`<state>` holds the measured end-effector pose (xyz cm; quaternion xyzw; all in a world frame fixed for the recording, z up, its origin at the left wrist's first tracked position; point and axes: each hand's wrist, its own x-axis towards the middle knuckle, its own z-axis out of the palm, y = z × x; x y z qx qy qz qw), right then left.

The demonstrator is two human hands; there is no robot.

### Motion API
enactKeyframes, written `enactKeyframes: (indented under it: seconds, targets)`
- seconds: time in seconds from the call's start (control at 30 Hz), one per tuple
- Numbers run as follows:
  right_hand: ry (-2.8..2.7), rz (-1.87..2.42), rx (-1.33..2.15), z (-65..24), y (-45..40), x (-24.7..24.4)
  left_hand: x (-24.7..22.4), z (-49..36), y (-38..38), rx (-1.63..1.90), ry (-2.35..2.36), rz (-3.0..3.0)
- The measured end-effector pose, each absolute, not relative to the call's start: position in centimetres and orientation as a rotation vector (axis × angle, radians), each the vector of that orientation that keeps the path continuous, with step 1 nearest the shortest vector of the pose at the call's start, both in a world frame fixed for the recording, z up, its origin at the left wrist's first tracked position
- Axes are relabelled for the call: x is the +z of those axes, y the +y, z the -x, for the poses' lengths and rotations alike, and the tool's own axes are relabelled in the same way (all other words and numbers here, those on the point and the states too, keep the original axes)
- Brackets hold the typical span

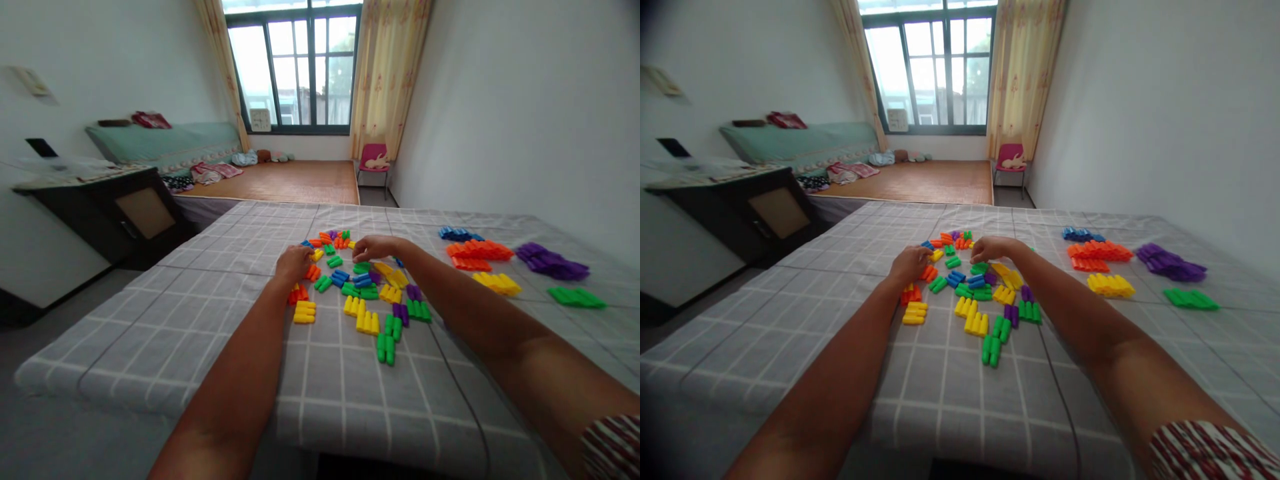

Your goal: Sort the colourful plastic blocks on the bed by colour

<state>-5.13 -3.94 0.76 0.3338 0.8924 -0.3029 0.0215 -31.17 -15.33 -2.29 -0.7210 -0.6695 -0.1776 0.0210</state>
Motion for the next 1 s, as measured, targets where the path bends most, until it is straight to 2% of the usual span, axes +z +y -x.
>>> enactKeyframes:
  seconds: [0.17,0.33,0.47,0.57,0.67,0.83,1.0]
  targets:
    - [2.763,-0.996,-0.910,4.0,-5.7,1.6,-1.9,30.9,-15.4,-0.526,-2.094,2.246]
    - [3.101,-1.201,-0.460,3.6,-8.6,2.7,-2.1,31.0,-15.2,-0.492,-2.088,2.238]
    - [2.980,-0.832,-0.732,3.3,-12.4,3.5,-2.2,31.1,-15.2,-0.480,-2.067,2.249]
    - [2.997,-0.696,-0.658,2.8,-14.3,3.8,-2.3,31.1,-15.1,-0.500,-2.044,2.250]
    - [3.076,-0.889,-0.501,1.4,-14.7,4.0,-2.4,31.1,-14.9,-0.522,-2.032,2.246]
    - [3.048,-0.979,-0.619,-2.3,-14.5,4.1,-2.4,31.2,-14.8,-0.513,-2.024,2.255]
    - [3.144,-1.226,-0.569,-4.3,-14.3,3.1,-2.5,31.4,-14.7,-0.512,-2.002,2.265]
